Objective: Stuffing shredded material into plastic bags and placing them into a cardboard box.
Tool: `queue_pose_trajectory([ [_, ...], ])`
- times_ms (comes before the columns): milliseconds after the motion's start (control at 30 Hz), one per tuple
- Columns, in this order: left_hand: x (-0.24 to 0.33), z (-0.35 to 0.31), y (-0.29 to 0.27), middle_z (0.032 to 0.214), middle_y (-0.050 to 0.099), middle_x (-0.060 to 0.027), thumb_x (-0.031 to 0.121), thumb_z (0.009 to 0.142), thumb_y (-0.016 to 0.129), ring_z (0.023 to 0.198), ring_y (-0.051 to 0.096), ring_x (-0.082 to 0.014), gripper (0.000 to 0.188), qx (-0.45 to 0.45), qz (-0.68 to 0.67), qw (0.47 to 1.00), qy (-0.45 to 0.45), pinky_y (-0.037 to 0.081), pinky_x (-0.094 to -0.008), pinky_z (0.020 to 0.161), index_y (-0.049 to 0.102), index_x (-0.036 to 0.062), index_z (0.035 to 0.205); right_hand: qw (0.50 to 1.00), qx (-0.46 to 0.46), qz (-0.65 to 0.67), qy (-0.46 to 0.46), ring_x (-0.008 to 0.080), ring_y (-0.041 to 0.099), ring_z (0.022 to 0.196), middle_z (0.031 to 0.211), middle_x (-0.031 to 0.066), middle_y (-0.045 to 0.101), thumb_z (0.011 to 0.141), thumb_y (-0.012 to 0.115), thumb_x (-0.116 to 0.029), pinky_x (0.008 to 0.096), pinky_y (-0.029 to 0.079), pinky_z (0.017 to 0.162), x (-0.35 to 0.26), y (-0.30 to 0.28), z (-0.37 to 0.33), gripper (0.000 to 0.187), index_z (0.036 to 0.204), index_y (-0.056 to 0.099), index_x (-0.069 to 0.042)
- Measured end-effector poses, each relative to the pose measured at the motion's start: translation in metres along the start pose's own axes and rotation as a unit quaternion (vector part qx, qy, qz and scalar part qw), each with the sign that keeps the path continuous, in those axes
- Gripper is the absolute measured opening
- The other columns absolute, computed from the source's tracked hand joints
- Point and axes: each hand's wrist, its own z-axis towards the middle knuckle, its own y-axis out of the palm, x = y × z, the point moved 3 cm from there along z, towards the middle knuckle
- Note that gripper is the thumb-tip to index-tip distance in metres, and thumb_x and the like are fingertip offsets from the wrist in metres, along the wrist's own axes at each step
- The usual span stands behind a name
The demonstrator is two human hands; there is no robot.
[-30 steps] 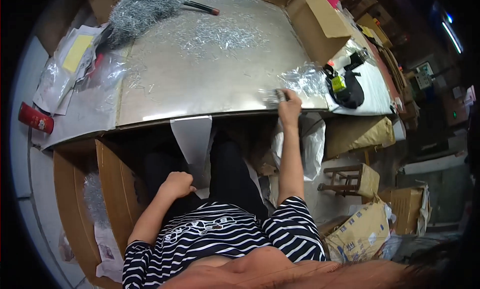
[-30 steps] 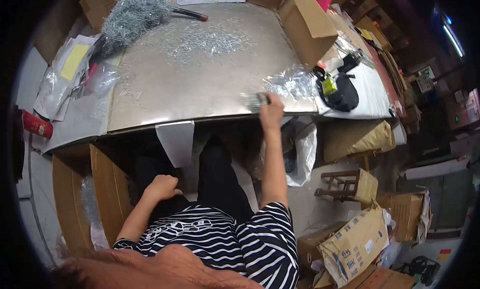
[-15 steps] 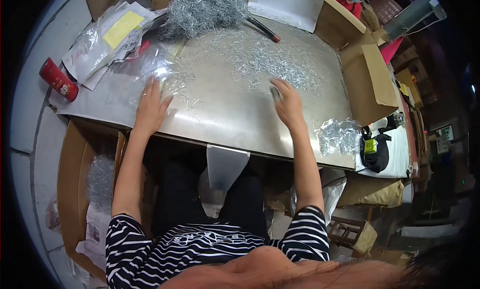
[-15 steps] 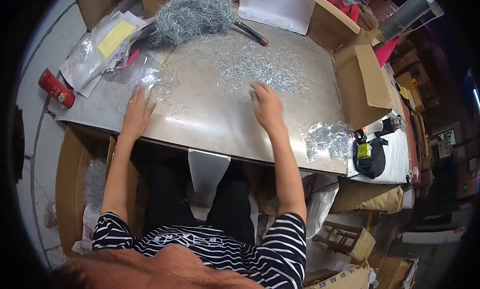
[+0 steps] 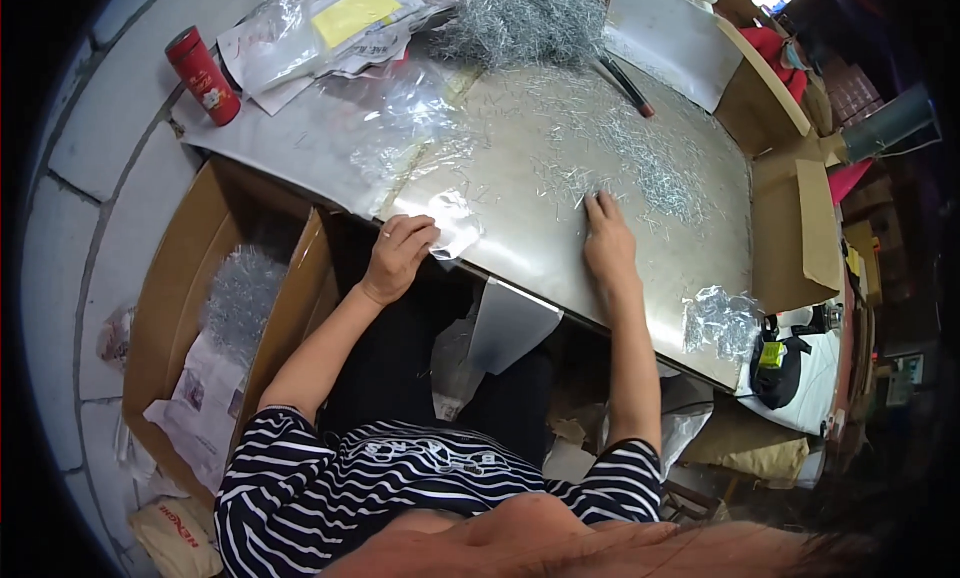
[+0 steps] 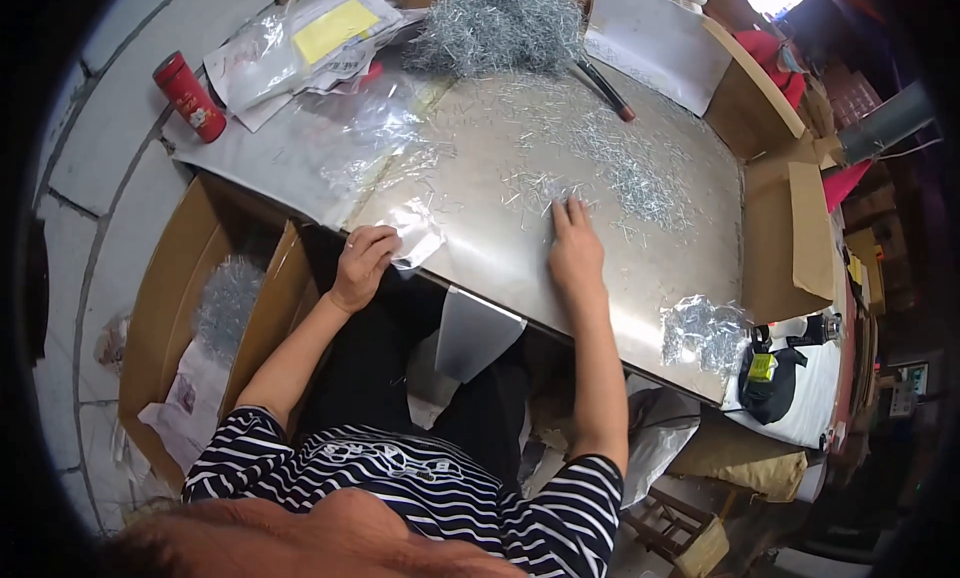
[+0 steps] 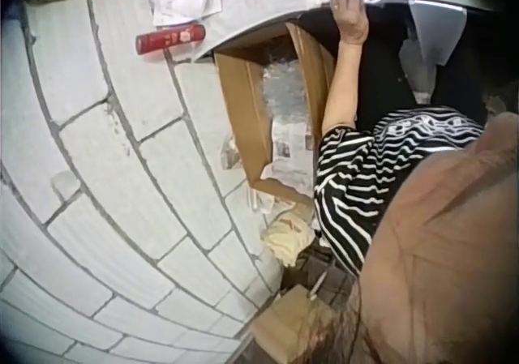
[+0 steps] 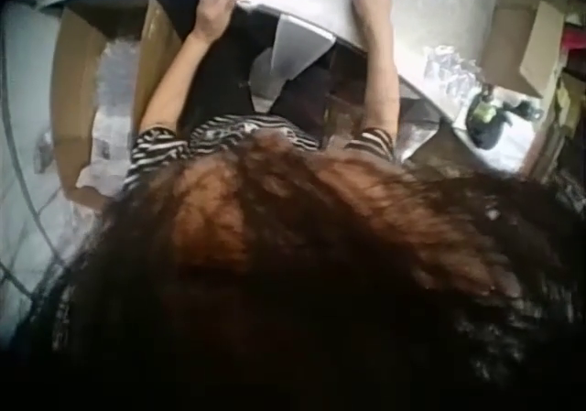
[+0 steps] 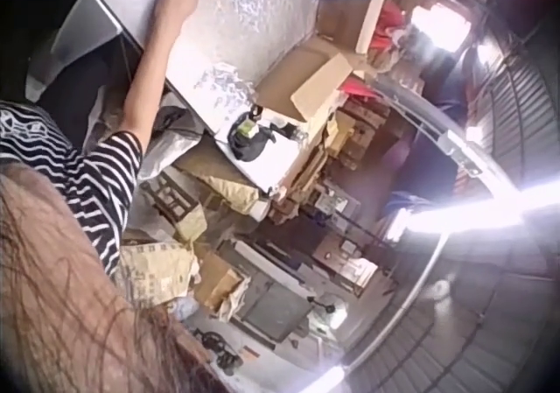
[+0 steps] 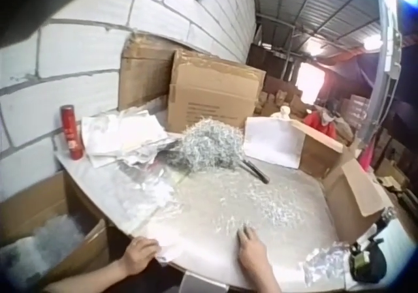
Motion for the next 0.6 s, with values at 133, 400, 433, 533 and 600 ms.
queue_pose_trajectory([
  [133,-0.001,0.016,-0.001,0.080,0.059,-0.0084,0.003,0.084,0.056,0.080,0.057,-0.0289,0.006,-0.011,-0.023,0.999,-0.041,0.041,-0.0357,0.075,0.058,0.0054,0.079,0.999,0.013,0.037,-0.016,0.0358,0.040,0.135,0.143,0.0200,0.045,0.081,0.043,0.004,0.0396,0.039,0.108,-0.041,-0.011,-0.048,0.052,0.131,0.055,-0.005],
  [400,0.064,0.013,0.011,0.085,0.057,-0.0145,0.006,0.087,0.049,0.087,0.057,-0.0342,0.011,-0.271,-0.164,0.948,-0.033,0.047,-0.0396,0.076,0.060,0.0037,0.089,0.928,0.036,0.371,0.022,0.0271,0.062,0.104,0.113,0.0151,0.065,0.083,0.072,-0.007,0.0335,0.047,0.091,-0.116,-0.056,-0.127,0.037,0.118,0.062,-0.001],
  [433,0.082,0.005,0.013,0.089,0.058,-0.0149,0.005,0.087,0.049,0.088,0.058,-0.0349,0.012,-0.297,-0.163,0.941,-0.001,0.047,-0.0402,0.077,0.060,0.0038,0.092,0.909,-0.023,0.416,0.027,0.0235,0.065,0.096,0.107,0.0132,0.067,0.080,0.074,-0.005,0.0317,0.050,0.085,-0.128,-0.048,-0.135,0.038,0.117,0.062,-0.001],
  [533,0.107,-0.012,0.017,0.088,0.062,-0.0155,0.001,0.085,0.055,0.080,0.062,-0.0280,0.016,-0.306,-0.210,0.924,-0.093,0.049,-0.0360,0.072,0.060,0.0016,0.100,0.895,0.070,0.439,0.016,0.0163,0.060,0.070,0.081,0.0068,0.063,0.080,0.072,-0.002,0.0297,0.049,0.063,-0.136,-0.026,-0.157,0.030,0.109,0.064,-0.003],
  [600,0.114,-0.022,0.012,0.082,0.064,-0.0146,0.002,0.085,0.057,0.072,0.063,-0.0233,0.015,-0.289,-0.260,0.903,-0.184,0.049,-0.0325,0.067,0.060,0.0009,0.100,0.875,0.021,0.478,0.079,0.0118,0.056,0.067,0.075,0.0035,0.059,0.081,0.071,-0.002,0.0274,0.046,0.060,-0.134,-0.016,-0.175,0.028,0.108,0.064,-0.003],
])
